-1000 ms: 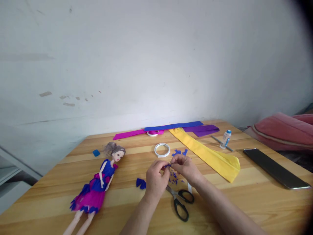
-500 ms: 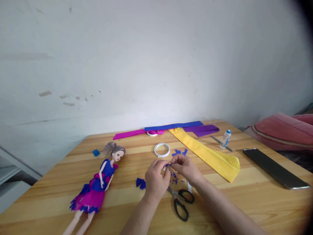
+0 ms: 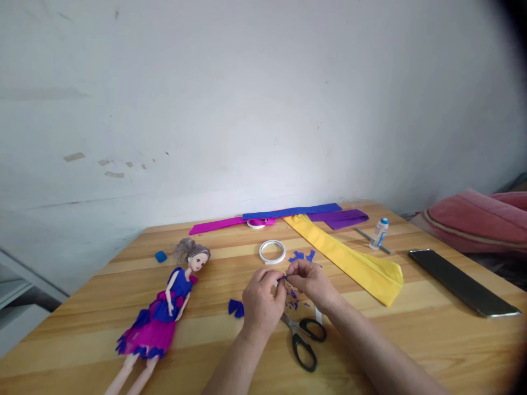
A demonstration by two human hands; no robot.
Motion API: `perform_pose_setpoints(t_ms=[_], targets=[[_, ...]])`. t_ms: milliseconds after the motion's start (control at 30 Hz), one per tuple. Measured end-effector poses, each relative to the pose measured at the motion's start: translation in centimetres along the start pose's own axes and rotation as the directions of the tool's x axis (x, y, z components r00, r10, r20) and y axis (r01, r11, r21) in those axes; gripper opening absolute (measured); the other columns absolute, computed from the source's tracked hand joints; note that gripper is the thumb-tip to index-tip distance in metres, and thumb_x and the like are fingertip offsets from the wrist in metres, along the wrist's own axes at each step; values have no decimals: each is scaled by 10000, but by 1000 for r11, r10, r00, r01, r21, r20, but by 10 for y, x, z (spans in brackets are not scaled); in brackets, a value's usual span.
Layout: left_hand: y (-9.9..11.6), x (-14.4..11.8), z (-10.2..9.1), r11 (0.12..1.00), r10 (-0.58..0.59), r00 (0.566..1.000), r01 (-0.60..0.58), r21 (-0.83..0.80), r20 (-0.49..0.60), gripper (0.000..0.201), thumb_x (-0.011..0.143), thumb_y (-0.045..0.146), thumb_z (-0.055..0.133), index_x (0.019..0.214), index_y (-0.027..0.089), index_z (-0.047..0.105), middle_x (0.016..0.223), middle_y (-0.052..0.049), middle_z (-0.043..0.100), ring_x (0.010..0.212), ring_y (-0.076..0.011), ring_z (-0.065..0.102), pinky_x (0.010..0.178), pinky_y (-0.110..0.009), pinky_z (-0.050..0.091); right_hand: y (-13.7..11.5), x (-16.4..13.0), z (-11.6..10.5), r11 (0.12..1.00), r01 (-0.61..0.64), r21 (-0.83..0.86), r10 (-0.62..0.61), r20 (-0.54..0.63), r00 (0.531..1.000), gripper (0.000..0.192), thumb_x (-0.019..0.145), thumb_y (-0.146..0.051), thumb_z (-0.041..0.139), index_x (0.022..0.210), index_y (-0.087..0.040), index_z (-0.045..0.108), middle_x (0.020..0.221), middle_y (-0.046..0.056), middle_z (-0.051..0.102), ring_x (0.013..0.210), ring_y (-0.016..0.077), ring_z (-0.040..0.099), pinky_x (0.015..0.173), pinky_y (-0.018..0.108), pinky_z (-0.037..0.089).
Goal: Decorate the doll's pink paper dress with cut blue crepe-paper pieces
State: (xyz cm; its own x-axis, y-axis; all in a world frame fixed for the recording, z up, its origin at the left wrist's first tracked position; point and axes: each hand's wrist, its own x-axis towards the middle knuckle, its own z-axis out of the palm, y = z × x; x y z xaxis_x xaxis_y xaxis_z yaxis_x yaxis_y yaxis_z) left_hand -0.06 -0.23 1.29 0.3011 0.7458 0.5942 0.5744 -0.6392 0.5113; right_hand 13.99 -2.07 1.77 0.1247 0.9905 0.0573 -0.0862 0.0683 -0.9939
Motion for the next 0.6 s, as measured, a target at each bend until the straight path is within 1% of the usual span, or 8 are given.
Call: perform_pose_setpoints(t_ms=[100, 233, 333, 433, 533, 600], targets=[[0, 0, 0, 1000, -15, 1000, 15, -22, -6, 165, 752, 119, 515, 810, 220, 631, 822, -19, 630, 794, -160, 583, 699, -265, 469, 1, 0, 1, 1000, -10, 25, 10, 5, 1000, 82, 598, -188, 605, 633, -171, 533, 509, -70, 461, 452, 63, 375, 445, 202, 287], [1, 0, 0, 995, -39, 999, 37, -89, -23, 144, 757, 126, 517, 799, 209, 628, 798, -15, 628, 756, -147, 586, 655, -245, 476, 3, -1, 3, 993, -52, 108, 47, 43, 998, 89, 592, -184, 615, 642, -171, 543, 479, -74, 479, 418, 60, 380, 422, 199, 294], [0, 1, 0, 992, -38, 999, 33, -123, -35, 137, 764, 140, 515, 805, 205, 628, 803, -18, 627, 751, -144, 588, 623, -231, 477, 4, -1, 4, 972, -114, 204, 105, 55, 993, 99, 578, -174, 619, 644, -171, 546, 476, -72, 499, 403, 57, 394, 417, 194, 303], [0, 1, 0, 990, -30, 998, 23, -137, -51, 130, 771, 158, 513, 810, 202, 629, 811, -23, 628, 749, -145, 591, 605, -224, 478, 4, -2, 3, 942, -198, 272, 177, 100, 979, 109, 573, -171, 613, 660, -170, 549, 461, -65, 515, 388, 62, 407, 400, 188, 295], [0, 1, -1, 990, -30, 998, 22, -140, -54, 137, 781, 167, 503, 827, 201, 627, 829, -28, 631, 762, -148, 595, 611, -227, 484, 2, -2, 0, 942, -220, 253, 193, 125, 973, 108, 578, -167, 608, 670, -167, 552, 458, -60, 516, 386, 64, 413, 393, 183, 290], [0, 2, -1, 990, -33, 998, 26, -137, -51, 140, 785, 169, 501, 839, 202, 626, 844, -31, 632, 782, -152, 596, 624, -233, 488, -1, -1, -4, 965, -183, 189, 169, 90, 982, 93, 589, -172, 607, 666, -167, 554, 474, -62, 508, 399, 60, 406, 402, 181, 295]])
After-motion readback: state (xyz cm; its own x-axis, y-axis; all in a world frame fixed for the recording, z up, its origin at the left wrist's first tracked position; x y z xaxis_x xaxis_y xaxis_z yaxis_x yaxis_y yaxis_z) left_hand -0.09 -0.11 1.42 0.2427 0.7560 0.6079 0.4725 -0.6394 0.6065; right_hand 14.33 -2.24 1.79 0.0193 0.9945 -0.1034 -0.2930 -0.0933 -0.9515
